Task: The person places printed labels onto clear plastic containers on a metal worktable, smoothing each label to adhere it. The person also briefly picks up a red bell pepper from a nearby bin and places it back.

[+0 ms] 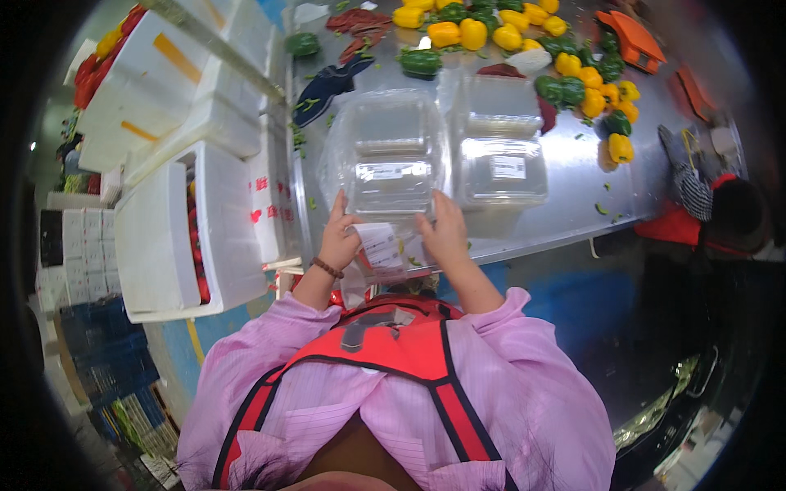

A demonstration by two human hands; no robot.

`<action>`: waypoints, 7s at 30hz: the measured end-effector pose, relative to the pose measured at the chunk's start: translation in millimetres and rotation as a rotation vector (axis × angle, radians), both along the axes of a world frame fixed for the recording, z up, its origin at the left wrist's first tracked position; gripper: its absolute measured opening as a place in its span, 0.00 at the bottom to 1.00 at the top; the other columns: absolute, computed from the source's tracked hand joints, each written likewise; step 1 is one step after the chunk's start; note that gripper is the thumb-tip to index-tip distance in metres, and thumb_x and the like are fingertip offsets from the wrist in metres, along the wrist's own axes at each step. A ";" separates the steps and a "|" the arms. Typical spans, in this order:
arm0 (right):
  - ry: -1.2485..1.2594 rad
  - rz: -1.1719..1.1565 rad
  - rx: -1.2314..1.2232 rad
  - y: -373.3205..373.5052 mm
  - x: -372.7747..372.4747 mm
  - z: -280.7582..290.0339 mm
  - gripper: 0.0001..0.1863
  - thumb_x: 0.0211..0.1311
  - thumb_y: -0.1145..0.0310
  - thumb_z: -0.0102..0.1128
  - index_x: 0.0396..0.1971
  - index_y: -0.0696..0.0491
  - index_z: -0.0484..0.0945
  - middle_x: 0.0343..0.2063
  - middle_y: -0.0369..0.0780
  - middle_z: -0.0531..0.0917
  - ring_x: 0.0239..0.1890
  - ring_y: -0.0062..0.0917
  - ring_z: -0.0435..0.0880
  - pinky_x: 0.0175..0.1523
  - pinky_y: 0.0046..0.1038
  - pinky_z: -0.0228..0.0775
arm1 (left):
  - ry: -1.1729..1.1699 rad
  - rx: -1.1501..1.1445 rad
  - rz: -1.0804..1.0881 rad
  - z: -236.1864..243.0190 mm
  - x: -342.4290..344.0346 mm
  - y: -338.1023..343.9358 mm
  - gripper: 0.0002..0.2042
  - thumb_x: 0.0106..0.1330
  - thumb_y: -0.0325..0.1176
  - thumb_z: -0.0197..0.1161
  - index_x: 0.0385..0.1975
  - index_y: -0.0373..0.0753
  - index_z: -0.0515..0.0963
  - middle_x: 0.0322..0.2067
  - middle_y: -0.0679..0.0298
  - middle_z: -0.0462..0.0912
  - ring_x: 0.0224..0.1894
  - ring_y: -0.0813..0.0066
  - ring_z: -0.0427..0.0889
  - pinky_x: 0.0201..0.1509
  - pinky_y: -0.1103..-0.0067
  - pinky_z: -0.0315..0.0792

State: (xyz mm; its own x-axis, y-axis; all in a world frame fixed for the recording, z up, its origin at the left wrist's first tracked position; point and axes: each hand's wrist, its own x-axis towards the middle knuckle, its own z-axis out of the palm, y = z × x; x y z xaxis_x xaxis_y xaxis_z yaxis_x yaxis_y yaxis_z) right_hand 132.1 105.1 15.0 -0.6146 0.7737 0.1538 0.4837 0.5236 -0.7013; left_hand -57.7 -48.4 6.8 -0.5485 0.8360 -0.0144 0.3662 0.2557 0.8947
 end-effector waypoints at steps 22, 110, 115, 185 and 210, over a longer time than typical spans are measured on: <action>-0.231 0.347 0.570 96.3 -105.5 79.9 0.09 0.52 0.70 0.57 0.34 0.47 0.83 0.25 0.40 0.83 0.29 0.37 0.82 0.34 0.37 0.73 | 0.484 -0.426 -0.467 4.8 0.6 48.6 0.07 0.49 0.35 0.62 0.26 0.47 0.85 0.70 0.64 0.56 0.73 0.51 0.46 0.64 0.36 0.47; 0.001 0.045 -0.327 50.4 -72.7 -19.5 0.08 0.57 0.69 0.63 0.33 0.57 0.82 0.23 0.41 0.83 0.25 0.26 0.81 0.34 0.28 0.73 | 0.544 0.017 -0.476 32.9 -11.8 47.2 0.12 0.42 0.28 0.72 0.26 0.38 0.77 0.56 0.58 0.74 0.60 0.54 0.70 0.60 0.65 0.68; -0.194 0.029 -0.160 45.1 -72.0 -10.4 0.12 0.55 0.68 0.63 0.38 0.56 0.80 0.29 0.44 0.84 0.33 0.39 0.83 0.40 0.37 0.74 | 0.524 -0.084 -0.512 2.5 -16.4 53.1 0.12 0.43 0.30 0.72 0.27 0.37 0.79 0.59 0.55 0.72 0.62 0.53 0.68 0.64 0.64 0.65; 0.087 -0.036 -0.142 7.0 17.3 -0.8 0.36 0.54 0.69 0.64 0.62 0.61 0.62 0.58 0.53 0.69 0.61 0.45 0.69 0.65 0.35 0.61 | -1.430 0.176 0.119 28.6 -54.6 7.2 0.19 0.68 0.30 0.54 0.58 0.32 0.68 0.60 0.48 0.71 0.54 0.61 0.78 0.60 0.67 0.72; 0.021 0.351 0.738 76.7 -72.0 81.6 0.05 0.45 0.69 0.58 0.26 0.49 0.79 0.26 0.36 0.76 0.36 0.30 0.77 0.34 0.33 0.68 | -1.410 0.357 0.090 48.7 -40.3 23.9 0.24 0.65 0.32 0.59 0.61 0.33 0.65 0.56 0.53 0.75 0.56 0.65 0.76 0.60 0.71 0.71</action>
